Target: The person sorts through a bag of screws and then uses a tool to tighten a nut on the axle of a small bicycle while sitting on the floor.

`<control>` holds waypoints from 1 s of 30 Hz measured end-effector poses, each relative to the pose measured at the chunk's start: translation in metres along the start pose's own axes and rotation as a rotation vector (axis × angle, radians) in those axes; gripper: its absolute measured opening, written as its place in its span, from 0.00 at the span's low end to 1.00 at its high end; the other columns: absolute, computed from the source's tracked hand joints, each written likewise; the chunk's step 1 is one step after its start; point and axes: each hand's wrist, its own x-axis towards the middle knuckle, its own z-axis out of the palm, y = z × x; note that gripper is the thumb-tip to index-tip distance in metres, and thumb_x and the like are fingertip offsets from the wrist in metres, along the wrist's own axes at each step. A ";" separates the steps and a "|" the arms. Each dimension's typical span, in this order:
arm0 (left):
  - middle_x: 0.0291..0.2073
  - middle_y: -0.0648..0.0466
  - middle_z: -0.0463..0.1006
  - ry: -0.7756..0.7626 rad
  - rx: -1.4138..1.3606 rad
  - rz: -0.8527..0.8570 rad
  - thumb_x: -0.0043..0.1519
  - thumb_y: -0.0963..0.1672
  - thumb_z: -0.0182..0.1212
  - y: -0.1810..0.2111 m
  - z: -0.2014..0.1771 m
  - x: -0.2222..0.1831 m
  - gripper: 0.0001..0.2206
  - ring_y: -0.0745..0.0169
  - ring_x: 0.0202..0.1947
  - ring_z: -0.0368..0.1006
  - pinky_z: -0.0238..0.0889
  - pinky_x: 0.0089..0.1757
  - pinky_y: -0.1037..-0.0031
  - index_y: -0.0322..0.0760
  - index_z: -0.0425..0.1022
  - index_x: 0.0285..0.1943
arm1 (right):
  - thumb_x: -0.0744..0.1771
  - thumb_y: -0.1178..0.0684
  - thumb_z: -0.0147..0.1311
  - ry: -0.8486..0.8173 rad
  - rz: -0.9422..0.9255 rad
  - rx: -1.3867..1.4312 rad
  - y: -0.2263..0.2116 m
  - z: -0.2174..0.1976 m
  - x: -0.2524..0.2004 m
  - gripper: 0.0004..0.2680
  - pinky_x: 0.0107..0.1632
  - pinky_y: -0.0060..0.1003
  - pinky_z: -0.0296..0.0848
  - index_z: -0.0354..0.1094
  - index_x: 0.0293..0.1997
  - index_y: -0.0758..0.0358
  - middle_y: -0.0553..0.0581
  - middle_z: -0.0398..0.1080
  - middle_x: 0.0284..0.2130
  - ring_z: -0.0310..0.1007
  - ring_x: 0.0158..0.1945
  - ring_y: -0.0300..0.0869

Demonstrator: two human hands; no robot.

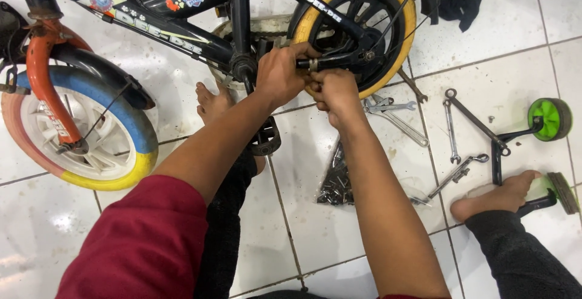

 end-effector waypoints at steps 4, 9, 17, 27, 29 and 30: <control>0.43 0.51 0.85 -0.007 0.040 -0.031 0.54 0.39 0.70 0.005 -0.004 -0.001 0.19 0.39 0.48 0.80 0.70 0.50 0.51 0.49 0.77 0.55 | 0.66 0.55 0.56 -0.018 0.037 0.179 0.002 -0.002 -0.010 0.03 0.18 0.21 0.51 0.69 0.33 0.59 0.47 0.60 0.21 0.55 0.17 0.29; 0.41 0.50 0.85 0.024 0.022 0.005 0.55 0.41 0.72 0.001 0.001 0.000 0.18 0.39 0.45 0.80 0.70 0.48 0.52 0.47 0.77 0.54 | 0.68 0.49 0.58 0.157 -0.379 -0.582 -0.007 -0.010 -0.032 0.09 0.39 0.44 0.77 0.73 0.46 0.63 0.63 0.78 0.35 0.80 0.42 0.52; 0.43 0.53 0.85 0.037 0.056 0.005 0.55 0.41 0.71 -0.005 0.006 0.003 0.18 0.42 0.47 0.80 0.70 0.49 0.53 0.52 0.77 0.53 | 0.67 0.58 0.54 0.306 -0.820 -1.369 0.009 0.004 -0.031 0.05 0.36 0.45 0.81 0.67 0.45 0.66 0.62 0.74 0.32 0.81 0.33 0.53; 0.45 0.50 0.85 0.042 0.055 -0.017 0.58 0.41 0.67 -0.002 0.007 0.008 0.16 0.40 0.49 0.79 0.71 0.49 0.52 0.52 0.78 0.54 | 0.65 0.53 0.52 0.188 -0.333 -0.636 0.001 0.001 0.007 0.08 0.34 0.48 0.80 0.78 0.39 0.64 0.62 0.77 0.27 0.82 0.35 0.58; 0.44 0.47 0.84 0.043 0.053 0.003 0.58 0.40 0.67 0.006 0.001 0.002 0.17 0.38 0.47 0.79 0.71 0.49 0.51 0.50 0.77 0.55 | 0.66 0.54 0.52 0.159 -0.208 -0.322 0.011 0.003 0.009 0.08 0.25 0.37 0.70 0.76 0.41 0.67 0.56 0.71 0.24 0.72 0.26 0.45; 0.43 0.45 0.84 0.034 0.047 0.012 0.57 0.39 0.67 0.009 0.000 -0.002 0.17 0.35 0.46 0.80 0.71 0.48 0.50 0.47 0.77 0.56 | 0.67 0.56 0.52 0.119 -0.070 -0.013 0.018 0.002 0.010 0.08 0.16 0.27 0.61 0.74 0.42 0.71 0.51 0.65 0.21 0.62 0.17 0.33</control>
